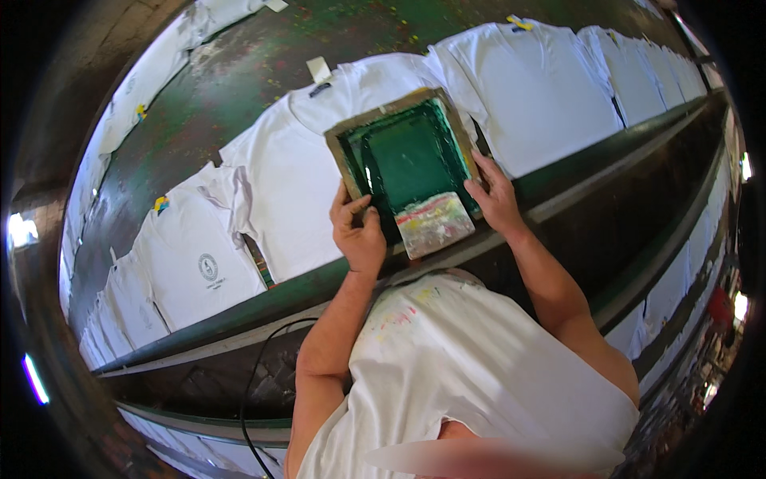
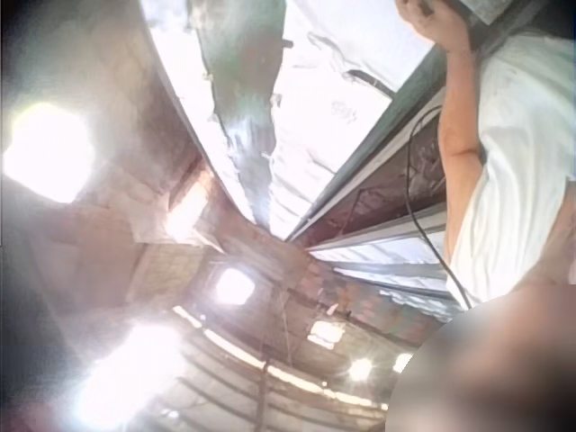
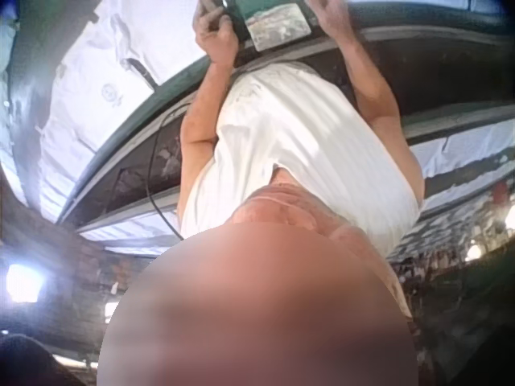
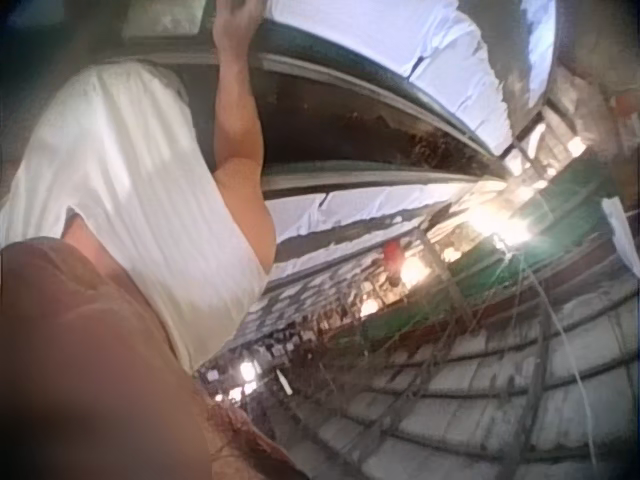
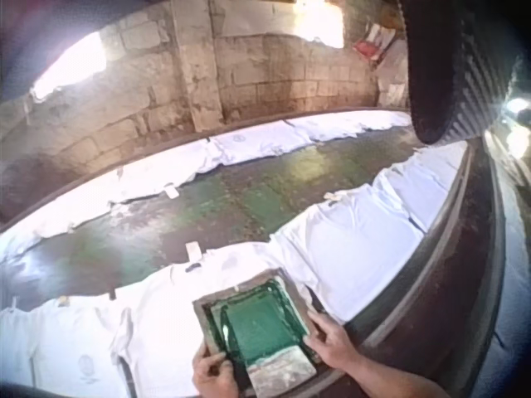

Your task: The person uses a squeegee to apply green ink through a screen-printing frame onto a series of white t-shirts laid out on a table. The person repeatedly positions the frame, pulls the squeegee across the screen, and lifts the frame to reveal the printed design before moving to the next shirt.

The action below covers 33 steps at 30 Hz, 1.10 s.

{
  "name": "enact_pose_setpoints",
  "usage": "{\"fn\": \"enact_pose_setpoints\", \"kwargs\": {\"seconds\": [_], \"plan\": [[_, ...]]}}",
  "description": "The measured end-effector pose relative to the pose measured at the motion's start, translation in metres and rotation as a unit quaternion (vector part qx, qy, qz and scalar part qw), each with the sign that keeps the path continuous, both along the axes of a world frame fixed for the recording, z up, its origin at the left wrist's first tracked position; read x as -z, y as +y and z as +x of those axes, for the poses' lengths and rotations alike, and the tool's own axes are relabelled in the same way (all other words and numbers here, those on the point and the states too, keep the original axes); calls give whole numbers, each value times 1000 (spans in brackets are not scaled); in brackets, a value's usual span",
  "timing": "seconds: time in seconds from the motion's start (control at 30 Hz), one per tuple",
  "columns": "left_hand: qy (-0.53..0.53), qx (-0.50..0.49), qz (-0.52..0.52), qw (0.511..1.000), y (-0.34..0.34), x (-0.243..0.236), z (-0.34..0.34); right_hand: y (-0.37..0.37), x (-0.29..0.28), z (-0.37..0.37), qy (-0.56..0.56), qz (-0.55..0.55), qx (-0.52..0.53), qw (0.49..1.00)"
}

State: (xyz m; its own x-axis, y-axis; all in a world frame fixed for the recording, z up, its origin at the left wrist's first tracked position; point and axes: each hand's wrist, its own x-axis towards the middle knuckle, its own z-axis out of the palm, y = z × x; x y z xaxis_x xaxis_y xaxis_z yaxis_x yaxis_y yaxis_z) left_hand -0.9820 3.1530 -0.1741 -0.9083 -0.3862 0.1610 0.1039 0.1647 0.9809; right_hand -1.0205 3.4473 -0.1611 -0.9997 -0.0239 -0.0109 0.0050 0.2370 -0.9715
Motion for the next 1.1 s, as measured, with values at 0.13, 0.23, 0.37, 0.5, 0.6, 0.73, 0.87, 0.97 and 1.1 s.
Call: {"fn": "enact_pose_setpoints", "kwargs": {"seconds": [0.13,0.23,0.37,0.5,0.6,0.73,0.87,0.97,1.1], "plan": [[-14,16,65,998,-2,2,1,4,5,2,4,37,1,999],[-3,18,57,998,-1,2,1,6,3,3,2,69,-24,997],[-19,15,50,998,-2,1,1,2,-2,1,22,94,-17,995],[-16,21,52,998,-3,2,0,0,-5,1,42,101,1,994],[-10,32,49,998,-5,1,0,1,-5,1,60,114,-2,992],[-14,43,50,998,-7,2,-1,1,-9,-3,44,99,-3,994],[-33,41,47,997,-7,6,-1,-3,-38,2,133,174,-2,976],[-22,59,24,998,-16,-2,-8,-14,-73,30,206,256,-88,940],[1,136,-270,953,-61,-37,-50,-37,-101,57,203,361,-226,882]]}}
